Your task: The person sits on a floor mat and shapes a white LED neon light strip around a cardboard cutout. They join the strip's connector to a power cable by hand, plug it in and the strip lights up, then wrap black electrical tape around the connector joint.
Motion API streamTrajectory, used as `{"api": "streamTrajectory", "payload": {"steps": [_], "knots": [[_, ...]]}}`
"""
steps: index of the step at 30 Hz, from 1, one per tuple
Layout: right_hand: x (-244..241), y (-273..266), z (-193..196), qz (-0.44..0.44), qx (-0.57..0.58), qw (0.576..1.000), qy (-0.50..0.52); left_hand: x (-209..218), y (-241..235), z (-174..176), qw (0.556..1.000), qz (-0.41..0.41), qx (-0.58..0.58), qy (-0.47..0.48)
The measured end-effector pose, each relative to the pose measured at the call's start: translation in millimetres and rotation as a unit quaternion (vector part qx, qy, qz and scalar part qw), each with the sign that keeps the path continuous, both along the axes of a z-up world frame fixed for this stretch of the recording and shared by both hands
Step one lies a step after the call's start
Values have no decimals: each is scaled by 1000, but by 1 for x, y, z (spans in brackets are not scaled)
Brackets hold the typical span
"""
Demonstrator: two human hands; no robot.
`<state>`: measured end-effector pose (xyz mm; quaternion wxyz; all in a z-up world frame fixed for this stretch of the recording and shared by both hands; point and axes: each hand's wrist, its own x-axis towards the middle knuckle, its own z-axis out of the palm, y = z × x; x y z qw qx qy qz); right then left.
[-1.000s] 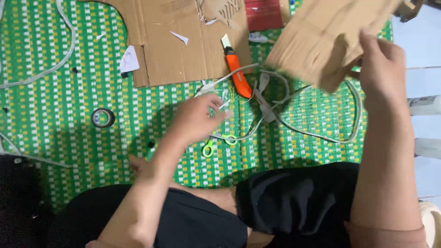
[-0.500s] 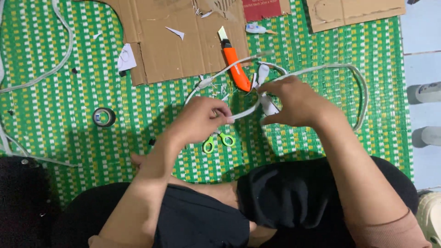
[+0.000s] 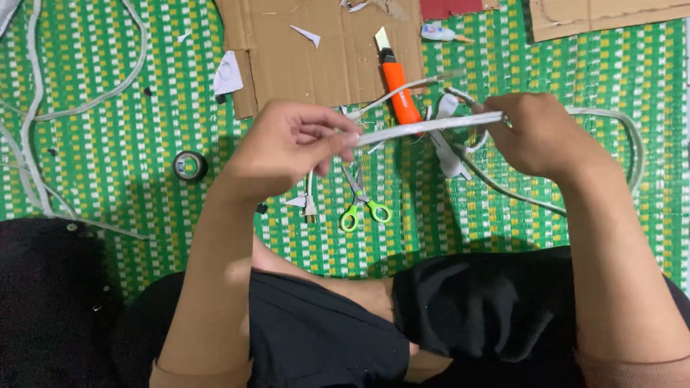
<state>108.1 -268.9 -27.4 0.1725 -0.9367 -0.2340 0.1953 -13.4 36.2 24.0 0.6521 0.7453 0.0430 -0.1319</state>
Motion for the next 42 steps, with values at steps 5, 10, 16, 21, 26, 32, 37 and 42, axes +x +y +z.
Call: {"api": "streamTrajectory", "payload": {"steps": [5,10,16,21,26,32,37,42], "knots": [[-14,23,-5,62,-93,993,48,-1,6,-15,987,93,-107,-69],[-29,46,-11,98,-91,987,89,1,-2,-26,968,141,-190,-81],[-41,68,9,148,-185,953,188,-1,-6,-24,950,162,-257,-73],[-44,75,11,129,10,871,474,-13,-19,-18,910,142,-383,-67],[-30,84,-23,95,115,893,426,-20,-22,-13,918,189,-347,-26],[-50,109,-86,39,119,992,20,-22,-34,-11,896,126,-425,-24],[-54,115,-101,-28,136,988,70,-23,-33,-14,895,57,-442,-25],[-54,128,-71,49,43,995,79,-27,-32,-16,913,-45,-404,0]]}}
